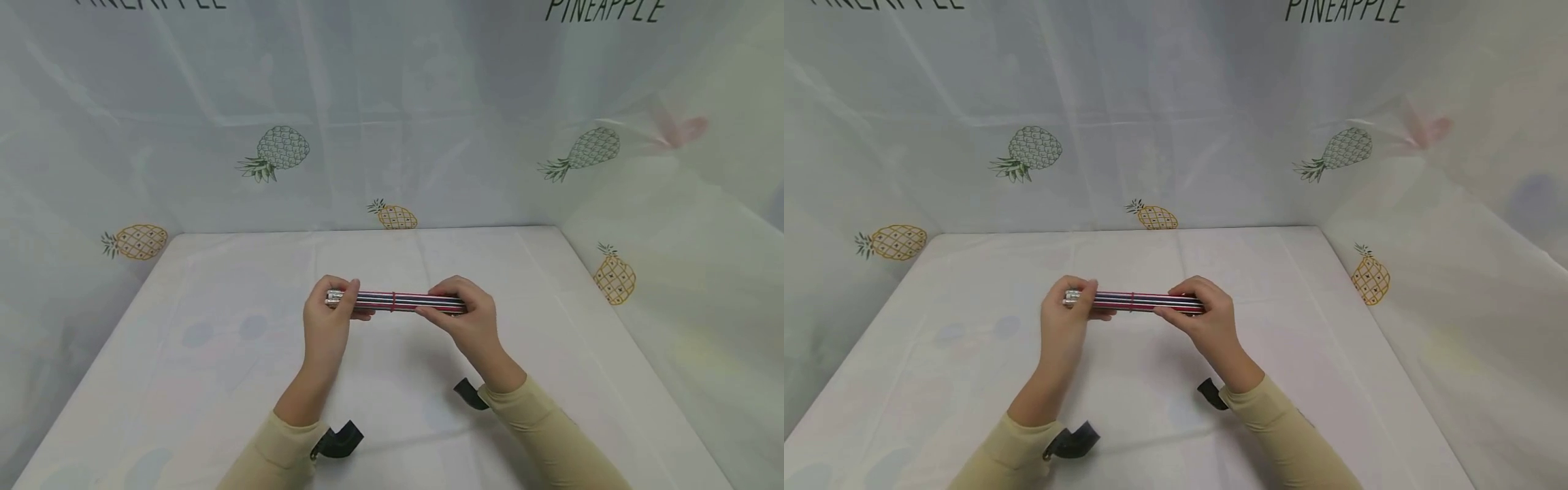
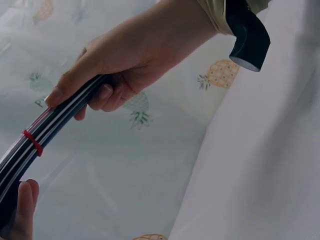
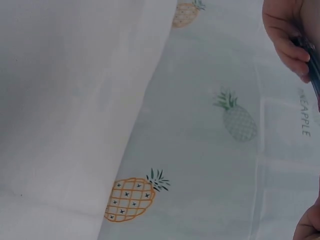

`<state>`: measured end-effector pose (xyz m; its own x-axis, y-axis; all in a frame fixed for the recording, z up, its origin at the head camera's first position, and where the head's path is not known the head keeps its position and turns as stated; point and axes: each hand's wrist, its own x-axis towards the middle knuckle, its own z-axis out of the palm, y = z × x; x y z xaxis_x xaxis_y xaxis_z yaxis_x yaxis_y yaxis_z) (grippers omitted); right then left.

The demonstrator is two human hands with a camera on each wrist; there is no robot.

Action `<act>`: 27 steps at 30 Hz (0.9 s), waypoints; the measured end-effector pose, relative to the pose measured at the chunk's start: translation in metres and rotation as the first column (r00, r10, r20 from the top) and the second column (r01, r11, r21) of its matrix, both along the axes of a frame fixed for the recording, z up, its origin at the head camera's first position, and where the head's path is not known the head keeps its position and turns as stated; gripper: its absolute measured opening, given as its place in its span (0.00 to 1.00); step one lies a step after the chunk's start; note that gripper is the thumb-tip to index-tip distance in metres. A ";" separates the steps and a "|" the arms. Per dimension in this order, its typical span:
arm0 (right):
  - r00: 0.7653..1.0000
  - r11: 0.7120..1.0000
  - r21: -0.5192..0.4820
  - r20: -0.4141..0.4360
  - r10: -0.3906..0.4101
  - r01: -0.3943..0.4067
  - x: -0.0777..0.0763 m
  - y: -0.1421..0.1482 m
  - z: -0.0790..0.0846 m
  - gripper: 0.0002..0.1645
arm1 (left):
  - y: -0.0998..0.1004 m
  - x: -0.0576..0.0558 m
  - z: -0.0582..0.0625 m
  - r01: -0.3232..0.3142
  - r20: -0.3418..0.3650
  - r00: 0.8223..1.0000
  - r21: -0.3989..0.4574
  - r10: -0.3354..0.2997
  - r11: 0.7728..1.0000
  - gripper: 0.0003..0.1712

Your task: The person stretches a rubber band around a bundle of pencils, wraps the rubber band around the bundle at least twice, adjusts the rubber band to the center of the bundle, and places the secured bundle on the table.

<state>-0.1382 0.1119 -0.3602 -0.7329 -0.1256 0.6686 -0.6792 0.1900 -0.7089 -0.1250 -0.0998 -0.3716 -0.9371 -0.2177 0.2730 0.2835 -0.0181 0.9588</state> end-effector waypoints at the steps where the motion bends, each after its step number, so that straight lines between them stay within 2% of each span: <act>1: 1.000 1.000 0.003 -0.017 -0.015 0.015 0.002 -0.002 0.003 0.18 | 0.001 0.000 0.000 -0.002 -0.012 1.000 -0.004 0.002 1.000 0.15; 4: 0.999 0.999 0.002 -0.026 -0.045 0.045 0.004 -0.005 0.007 0.19 | 0.005 0.001 -0.001 0.001 -0.042 0.999 -0.026 -0.002 1.000 0.15; 7: 0.998 0.998 0.001 0.001 -0.057 0.057 0.004 -0.006 0.008 0.18 | 0.006 0.000 -0.003 0.011 -0.055 0.998 -0.031 -0.013 0.999 0.15; 11: 0.992 0.998 -0.002 0.108 -0.069 0.070 -0.004 -0.002 -0.005 0.17 | 0.006 0.000 -0.004 0.045 -0.056 0.997 -0.029 -0.047 0.999 0.15; 14: 0.974 0.997 -0.005 0.215 -0.074 0.076 -0.011 0.003 -0.014 0.16 | 0.006 -0.001 -0.006 0.080 -0.065 0.995 -0.028 -0.082 0.996 0.15; 19: 0.946 0.998 -0.013 0.318 -0.056 0.063 -0.015 0.008 -0.016 0.14 | 0.007 -0.002 -0.007 0.113 -0.079 0.990 -0.021 -0.114 0.993 0.16; 23: 0.938 0.997 0.023 0.337 -0.076 0.072 -0.018 0.009 -0.016 0.15 | 0.006 -0.002 -0.008 0.076 -0.024 0.997 -0.099 -0.078 0.992 0.16; 27: 0.947 0.996 0.071 0.314 -0.071 0.051 -0.024 0.011 -0.017 0.17 | 0.001 -0.006 -0.011 0.038 0.063 0.998 -0.192 -0.026 0.981 0.17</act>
